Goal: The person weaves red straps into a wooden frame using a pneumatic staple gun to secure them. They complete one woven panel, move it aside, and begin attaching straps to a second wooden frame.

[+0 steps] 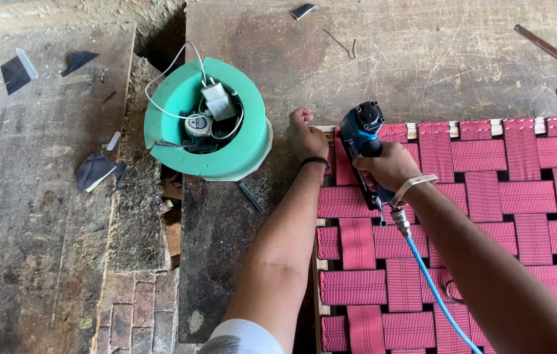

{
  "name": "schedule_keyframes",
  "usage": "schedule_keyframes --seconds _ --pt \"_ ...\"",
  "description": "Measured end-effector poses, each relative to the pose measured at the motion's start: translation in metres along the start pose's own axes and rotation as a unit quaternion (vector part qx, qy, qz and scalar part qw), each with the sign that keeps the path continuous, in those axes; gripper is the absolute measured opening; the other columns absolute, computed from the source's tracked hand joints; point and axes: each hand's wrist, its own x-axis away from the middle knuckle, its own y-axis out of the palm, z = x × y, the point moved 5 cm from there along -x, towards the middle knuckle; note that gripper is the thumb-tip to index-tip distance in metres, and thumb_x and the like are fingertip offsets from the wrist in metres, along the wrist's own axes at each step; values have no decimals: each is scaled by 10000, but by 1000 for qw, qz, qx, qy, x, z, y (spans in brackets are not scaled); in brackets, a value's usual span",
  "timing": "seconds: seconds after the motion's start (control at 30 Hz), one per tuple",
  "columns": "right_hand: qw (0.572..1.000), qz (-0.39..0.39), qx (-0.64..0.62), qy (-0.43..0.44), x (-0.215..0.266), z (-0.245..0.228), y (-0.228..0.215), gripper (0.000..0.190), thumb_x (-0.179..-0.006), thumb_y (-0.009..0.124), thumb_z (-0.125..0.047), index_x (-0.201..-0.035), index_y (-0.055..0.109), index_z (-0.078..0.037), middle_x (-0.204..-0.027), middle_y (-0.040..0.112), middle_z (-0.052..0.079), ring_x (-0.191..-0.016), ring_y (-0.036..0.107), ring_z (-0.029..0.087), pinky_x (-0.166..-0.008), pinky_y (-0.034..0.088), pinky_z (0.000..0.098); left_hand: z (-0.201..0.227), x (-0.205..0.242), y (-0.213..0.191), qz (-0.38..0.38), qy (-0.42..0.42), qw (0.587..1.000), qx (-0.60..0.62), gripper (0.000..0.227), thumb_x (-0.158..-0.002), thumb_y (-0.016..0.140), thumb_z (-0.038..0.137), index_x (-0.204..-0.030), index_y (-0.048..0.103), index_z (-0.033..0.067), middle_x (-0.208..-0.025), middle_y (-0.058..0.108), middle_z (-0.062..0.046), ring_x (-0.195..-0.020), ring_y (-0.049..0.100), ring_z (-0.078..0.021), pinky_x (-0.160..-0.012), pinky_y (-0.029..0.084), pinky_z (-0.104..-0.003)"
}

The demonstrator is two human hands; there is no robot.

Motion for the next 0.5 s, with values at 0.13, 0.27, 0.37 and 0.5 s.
schedule_keyframes --seconds 0.13,0.27,0.37,0.5 --pt "999 19 34 27 4 9 -11 210 -865 758 -199 -851 716 7 -684 723 104 -569 697 190 -584 580 349 1 2 1 14 28 999 10 429 -796 479 -210 -1121 553 60 -1120 648 -92 -1089 648 -252 -980 548 -389" --pt "998 14 16 52 3 13 -18 201 -872 748 -190 -819 689 -5 -664 702 93 -552 675 198 -564 574 354 2 1 1 19 31 999 23 426 -792 483 -215 -1116 556 52 -1112 646 -98 -1070 661 -248 -976 561 -384" --pt "999 16 0 35 2 16 -23 227 -874 748 -169 -792 688 34 -649 689 108 -538 671 200 -557 560 357 1 -2 1 14 22 1000 2 419 -797 494 -207 -1119 557 53 -1104 651 -95 -1063 662 -247 -955 560 -391" --pt "997 8 -56 50 1 23 -28 208 -873 742 -158 -787 679 21 -646 657 99 -524 638 197 -535 551 361 -1 -2 2 10 9 1000 9 404 -826 489 -197 -1133 558 57 -1106 643 -92 -1063 663 -234 -955 565 -387"
